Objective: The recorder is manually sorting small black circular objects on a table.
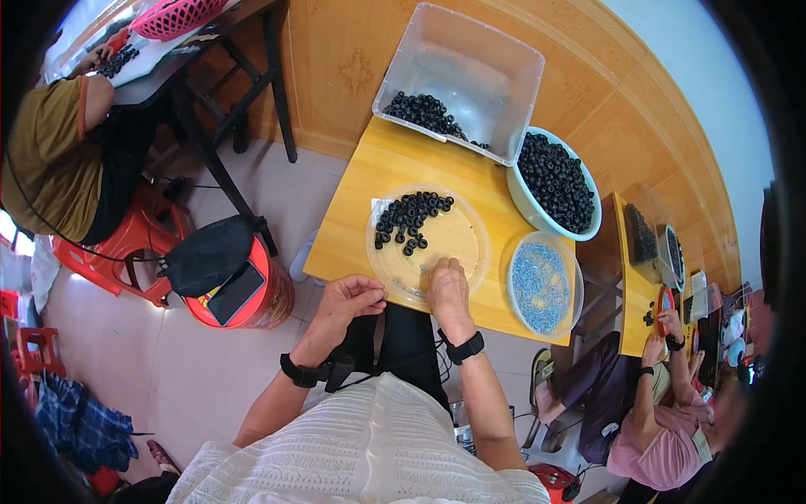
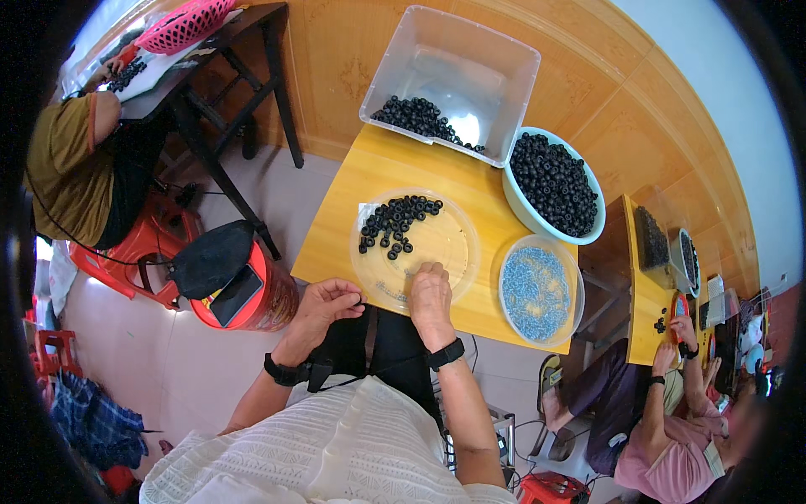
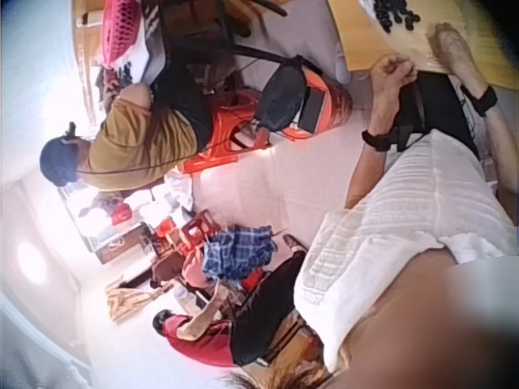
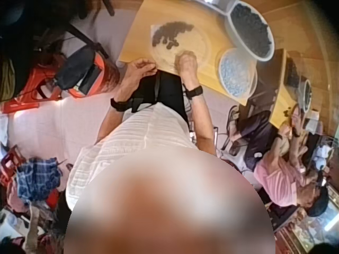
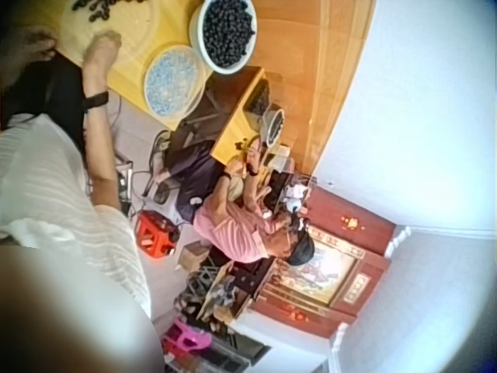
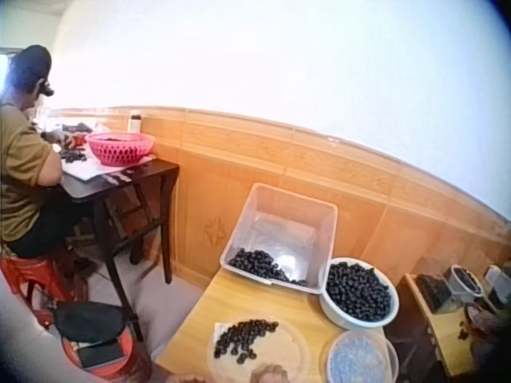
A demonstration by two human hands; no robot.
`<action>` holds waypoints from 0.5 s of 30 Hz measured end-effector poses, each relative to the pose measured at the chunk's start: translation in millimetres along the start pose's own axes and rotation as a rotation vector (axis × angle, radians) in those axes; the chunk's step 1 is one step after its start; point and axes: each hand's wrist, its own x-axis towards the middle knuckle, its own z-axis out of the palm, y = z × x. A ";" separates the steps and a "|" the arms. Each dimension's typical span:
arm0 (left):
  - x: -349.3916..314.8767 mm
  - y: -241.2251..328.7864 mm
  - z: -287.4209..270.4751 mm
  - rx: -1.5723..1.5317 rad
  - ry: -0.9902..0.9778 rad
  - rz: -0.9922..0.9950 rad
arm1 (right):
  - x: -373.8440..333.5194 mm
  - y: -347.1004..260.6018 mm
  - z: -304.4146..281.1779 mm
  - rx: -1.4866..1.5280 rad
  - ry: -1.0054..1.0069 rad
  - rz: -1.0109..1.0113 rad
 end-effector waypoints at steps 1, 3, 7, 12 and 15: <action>0.0 -0.3 -0.1 0.004 0.001 -0.001 | -0.7 -0.3 -0.7 -0.018 0.008 -0.021; -0.5 0.3 1.7 0.010 0.007 -0.006 | -2.3 0.1 -1.4 -0.035 0.016 -0.042; -1.2 1.9 3.7 0.013 0.017 -0.029 | -5.1 -3.4 -6.7 -0.012 -0.011 -0.075; -1.0 3.5 5.4 -0.004 -0.003 0.030 | -5.2 1.3 -6.0 -0.020 0.022 -0.058; -1.7 2.9 2.7 -0.014 -0.025 0.087 | -8.6 10.3 -11.9 0.300 0.139 -0.091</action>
